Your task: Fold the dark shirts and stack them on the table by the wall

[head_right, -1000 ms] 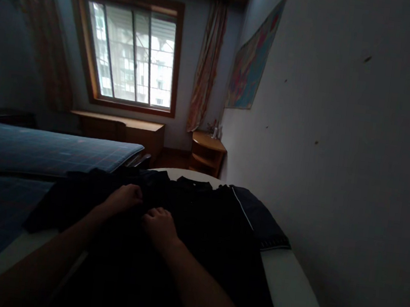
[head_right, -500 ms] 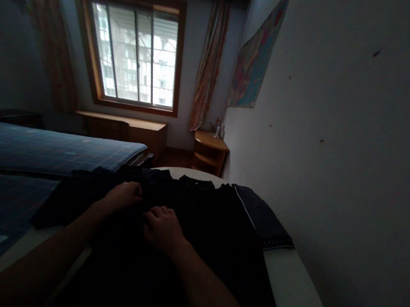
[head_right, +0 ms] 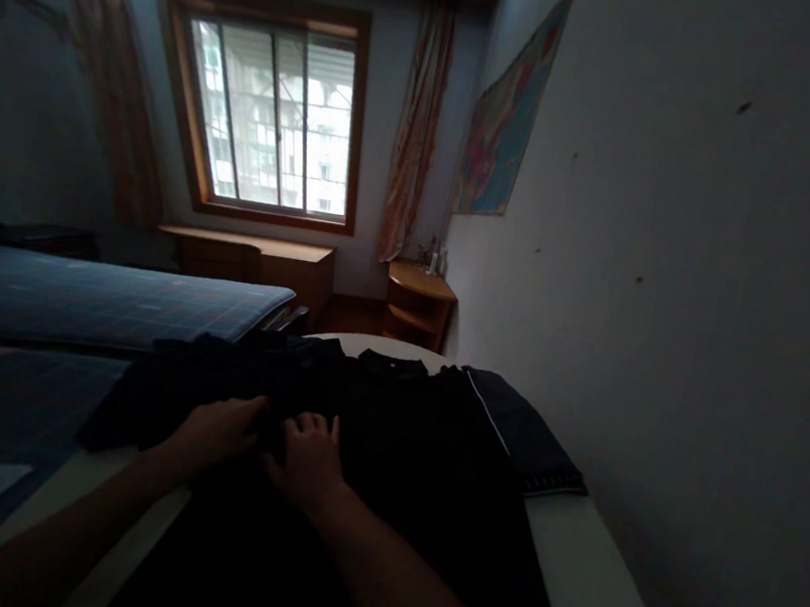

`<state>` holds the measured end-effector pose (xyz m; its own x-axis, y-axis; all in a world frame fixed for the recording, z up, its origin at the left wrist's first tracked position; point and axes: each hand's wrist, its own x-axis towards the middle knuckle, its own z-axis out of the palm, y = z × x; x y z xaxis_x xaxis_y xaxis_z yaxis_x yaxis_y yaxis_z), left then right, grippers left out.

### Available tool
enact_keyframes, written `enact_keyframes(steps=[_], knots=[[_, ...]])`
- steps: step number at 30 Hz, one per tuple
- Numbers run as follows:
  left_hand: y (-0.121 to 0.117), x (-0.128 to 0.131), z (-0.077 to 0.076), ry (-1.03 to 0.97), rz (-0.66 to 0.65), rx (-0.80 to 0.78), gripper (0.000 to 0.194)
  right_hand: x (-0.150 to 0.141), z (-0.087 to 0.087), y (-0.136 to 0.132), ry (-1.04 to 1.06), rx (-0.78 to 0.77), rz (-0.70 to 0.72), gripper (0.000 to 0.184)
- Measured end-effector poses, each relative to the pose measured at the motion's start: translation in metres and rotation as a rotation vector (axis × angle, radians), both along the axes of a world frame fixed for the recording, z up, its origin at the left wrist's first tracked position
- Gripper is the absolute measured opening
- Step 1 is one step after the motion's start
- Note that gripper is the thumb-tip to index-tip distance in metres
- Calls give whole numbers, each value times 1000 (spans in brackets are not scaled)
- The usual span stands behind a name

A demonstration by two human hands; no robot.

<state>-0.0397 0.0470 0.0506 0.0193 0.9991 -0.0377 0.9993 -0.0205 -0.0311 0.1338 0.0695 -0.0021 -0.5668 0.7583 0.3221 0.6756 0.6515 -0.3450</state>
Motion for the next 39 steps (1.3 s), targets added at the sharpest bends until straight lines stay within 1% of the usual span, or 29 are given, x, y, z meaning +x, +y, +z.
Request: enact_keyframes(steps=[2,4,6,9,11,13,15,17,19,22,23,27,31,35,39], knots=[[-4,3,-8,-9,23,27,22,-1,0,2,9,25,26,30],[-6,3,-12,-38,64,51,23,2,2,4,28,59,51,23],[-7,1,-13,-86,109,89,28,6,4,4,53,92,60,23],[-6,-3,-16,-191,132,122,39,12,5,3,64,107,90,33],[-5,-7,-21,-262,82,143,44,14,4,3,38,71,154,41],[-5,-9,-26,-308,3,179,45,16,1,4,0,22,215,47],[-5,-10,-31,-319,-67,204,39,18,-2,4,-33,-20,242,52],[-4,-10,-32,-305,-96,209,33,18,-2,4,-49,-43,253,57],[-4,-10,-32,-290,-58,208,31,19,-1,4,-44,-52,231,61],[-4,-9,-28,-267,65,188,32,20,1,2,-35,-65,116,67],[-5,-9,-27,-264,87,181,31,20,2,2,-39,-75,86,68],[-7,-5,-24,-299,62,179,26,23,4,2,-59,-112,33,71],[-8,-1,-22,-313,123,179,21,24,1,6,-58,-108,13,72],[-6,0,-26,-303,140,198,24,25,-5,12,-48,-104,-63,72],[-6,1,-30,-329,99,246,17,26,-7,16,-36,-85,-63,69]])
